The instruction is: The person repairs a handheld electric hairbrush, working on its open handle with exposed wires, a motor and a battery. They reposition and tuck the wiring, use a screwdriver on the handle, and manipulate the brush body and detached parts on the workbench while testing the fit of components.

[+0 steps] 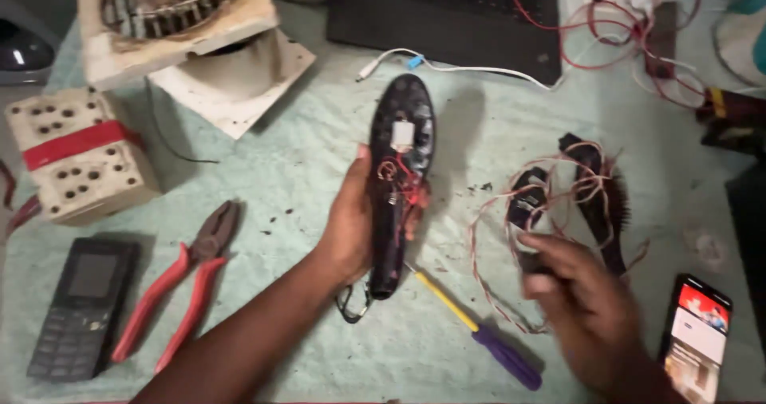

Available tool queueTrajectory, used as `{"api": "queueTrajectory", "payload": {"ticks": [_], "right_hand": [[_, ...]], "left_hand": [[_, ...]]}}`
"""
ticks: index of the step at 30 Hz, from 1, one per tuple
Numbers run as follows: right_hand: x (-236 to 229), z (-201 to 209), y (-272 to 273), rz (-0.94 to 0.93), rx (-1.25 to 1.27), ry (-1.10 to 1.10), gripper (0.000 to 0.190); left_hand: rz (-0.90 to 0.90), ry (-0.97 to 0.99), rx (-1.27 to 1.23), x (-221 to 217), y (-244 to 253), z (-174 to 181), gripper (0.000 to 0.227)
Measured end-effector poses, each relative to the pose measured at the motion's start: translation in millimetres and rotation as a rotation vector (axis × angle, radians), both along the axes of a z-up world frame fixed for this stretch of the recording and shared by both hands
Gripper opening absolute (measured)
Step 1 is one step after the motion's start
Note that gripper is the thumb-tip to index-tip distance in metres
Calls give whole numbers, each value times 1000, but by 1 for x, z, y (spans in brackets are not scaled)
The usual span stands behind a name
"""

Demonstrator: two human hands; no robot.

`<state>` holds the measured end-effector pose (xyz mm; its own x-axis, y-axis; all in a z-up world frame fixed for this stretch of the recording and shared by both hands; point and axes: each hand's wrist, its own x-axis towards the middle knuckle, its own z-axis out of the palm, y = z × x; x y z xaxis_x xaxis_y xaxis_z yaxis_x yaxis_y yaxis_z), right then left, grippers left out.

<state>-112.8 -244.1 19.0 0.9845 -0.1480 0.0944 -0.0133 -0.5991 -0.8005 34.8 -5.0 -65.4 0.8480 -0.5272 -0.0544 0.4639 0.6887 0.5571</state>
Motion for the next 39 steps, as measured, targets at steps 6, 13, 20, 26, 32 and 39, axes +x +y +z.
{"api": "queueTrajectory", "payload": {"ticks": [6,13,20,26,32,39], "right_hand": [[48,14,67,421,-319,-138,33],[56,-5,84,430,-747,-391,42],[52,-27,80,482,-764,-553,41],[56,-20,82,387,-895,-556,44],[55,-18,75,460,-961,-604,44],[48,-17,76,563,-1002,-614,40]], "left_hand": [[-54,6,-12,-1,-1,-8,71],[4,19,2,1,-3,-8,65],[-3,-15,-49,2,-3,-16,68],[35,46,-10,2,-5,-10,66],[43,73,-44,0,-5,-6,65],[71,97,-35,2,-4,-7,64]]}}
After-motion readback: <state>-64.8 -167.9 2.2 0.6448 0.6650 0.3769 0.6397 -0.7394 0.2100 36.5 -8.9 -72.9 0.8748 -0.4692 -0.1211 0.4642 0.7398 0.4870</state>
